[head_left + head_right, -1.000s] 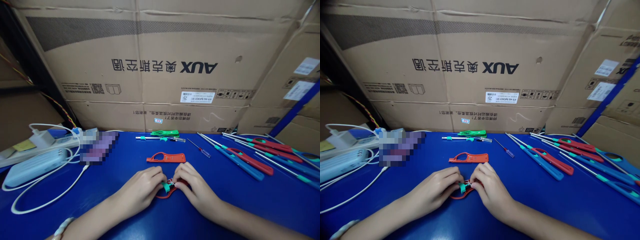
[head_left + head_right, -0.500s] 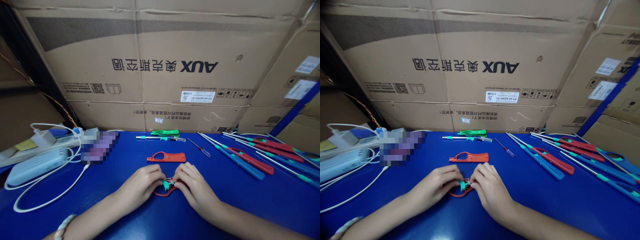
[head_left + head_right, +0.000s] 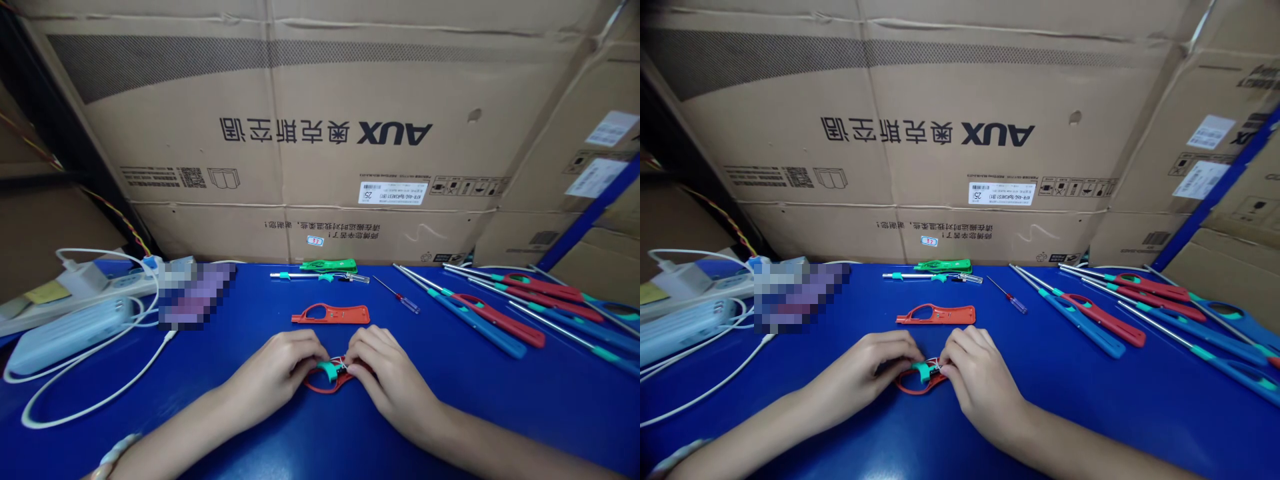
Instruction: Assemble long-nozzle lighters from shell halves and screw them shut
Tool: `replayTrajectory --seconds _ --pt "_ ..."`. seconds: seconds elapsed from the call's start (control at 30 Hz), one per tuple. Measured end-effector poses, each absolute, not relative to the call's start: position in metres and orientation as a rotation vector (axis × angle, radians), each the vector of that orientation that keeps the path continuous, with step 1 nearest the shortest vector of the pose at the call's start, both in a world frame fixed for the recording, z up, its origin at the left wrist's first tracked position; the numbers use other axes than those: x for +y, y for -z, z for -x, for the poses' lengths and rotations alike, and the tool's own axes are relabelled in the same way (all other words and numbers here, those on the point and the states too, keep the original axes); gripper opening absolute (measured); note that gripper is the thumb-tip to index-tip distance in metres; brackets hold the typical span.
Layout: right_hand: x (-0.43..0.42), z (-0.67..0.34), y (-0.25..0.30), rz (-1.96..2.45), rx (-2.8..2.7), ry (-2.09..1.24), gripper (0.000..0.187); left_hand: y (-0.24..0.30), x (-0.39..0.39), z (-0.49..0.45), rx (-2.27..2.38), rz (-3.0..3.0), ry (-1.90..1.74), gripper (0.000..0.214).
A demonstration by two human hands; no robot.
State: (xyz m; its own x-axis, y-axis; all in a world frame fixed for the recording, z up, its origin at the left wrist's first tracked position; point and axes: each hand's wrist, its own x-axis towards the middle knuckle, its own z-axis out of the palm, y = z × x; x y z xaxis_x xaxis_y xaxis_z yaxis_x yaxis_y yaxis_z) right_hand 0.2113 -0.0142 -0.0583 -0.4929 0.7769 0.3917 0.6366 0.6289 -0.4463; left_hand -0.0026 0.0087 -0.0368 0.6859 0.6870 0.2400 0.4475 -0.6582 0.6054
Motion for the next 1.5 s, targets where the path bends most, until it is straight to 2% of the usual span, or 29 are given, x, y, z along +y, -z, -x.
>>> replayTrajectory --seconds 0.9,1.2,1.5 --pt "-0.019 -0.212 0.056 1.066 -2.352 -0.187 0.017 0.039 0.003 0.004 0.769 -2.595 -0.493 0.031" --pt "-0.018 -0.213 0.059 1.02 -2.332 -0.127 0.015 0.039 -0.001 0.003 0.778 -2.76 -0.437 0.028" --pt "-0.018 -0.213 0.06 1.036 -2.343 -0.134 0.015 0.04 -0.008 -0.004 0.839 -2.924 -0.419 0.015"
